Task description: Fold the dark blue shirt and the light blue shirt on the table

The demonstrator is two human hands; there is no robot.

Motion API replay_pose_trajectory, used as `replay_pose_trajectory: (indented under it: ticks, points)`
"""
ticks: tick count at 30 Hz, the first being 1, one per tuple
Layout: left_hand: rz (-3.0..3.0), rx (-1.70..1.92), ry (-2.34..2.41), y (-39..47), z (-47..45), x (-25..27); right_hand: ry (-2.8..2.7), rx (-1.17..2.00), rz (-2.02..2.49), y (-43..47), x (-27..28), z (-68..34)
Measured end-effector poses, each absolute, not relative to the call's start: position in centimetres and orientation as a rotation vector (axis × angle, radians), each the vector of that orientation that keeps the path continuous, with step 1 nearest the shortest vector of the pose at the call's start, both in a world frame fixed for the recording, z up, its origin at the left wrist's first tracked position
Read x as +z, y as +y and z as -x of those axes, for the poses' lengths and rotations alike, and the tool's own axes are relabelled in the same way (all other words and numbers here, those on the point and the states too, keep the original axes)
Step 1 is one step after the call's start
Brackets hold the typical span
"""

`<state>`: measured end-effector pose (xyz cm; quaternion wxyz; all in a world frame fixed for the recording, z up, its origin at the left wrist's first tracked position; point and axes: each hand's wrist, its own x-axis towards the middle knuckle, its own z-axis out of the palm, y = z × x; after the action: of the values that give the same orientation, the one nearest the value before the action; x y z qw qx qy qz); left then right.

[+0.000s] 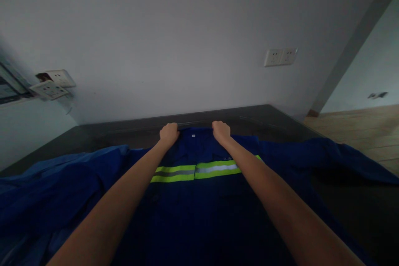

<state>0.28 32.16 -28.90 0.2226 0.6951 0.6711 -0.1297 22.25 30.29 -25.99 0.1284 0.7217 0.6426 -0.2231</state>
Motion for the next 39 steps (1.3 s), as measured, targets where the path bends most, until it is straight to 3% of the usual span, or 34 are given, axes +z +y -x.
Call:
replay_pose_trajectory:
  ticks: [17, 23, 35, 39]
  points:
    - [-1.865, -0.613, 1.756, 33.0, -0.1, -28.3, 1.933, -0.717, -1.967, 30.7, -26.1, -23.3]
    - [-1.986, -0.423, 1.632, 32.4, -0.4, -29.4, 1.977, -0.747, -1.935, 30.9, -27.1, -22.3]
    - [-1.812, -0.277, 1.880, 31.5, -1.8, -31.1, 1.867, -0.698, -2.135, 30.6, -29.2, -20.9]
    - [-1.830, 0.001, 1.864, 31.1, -2.4, -30.9, 1.948, -0.682, -2.223, 30.6, -29.2, -21.1]
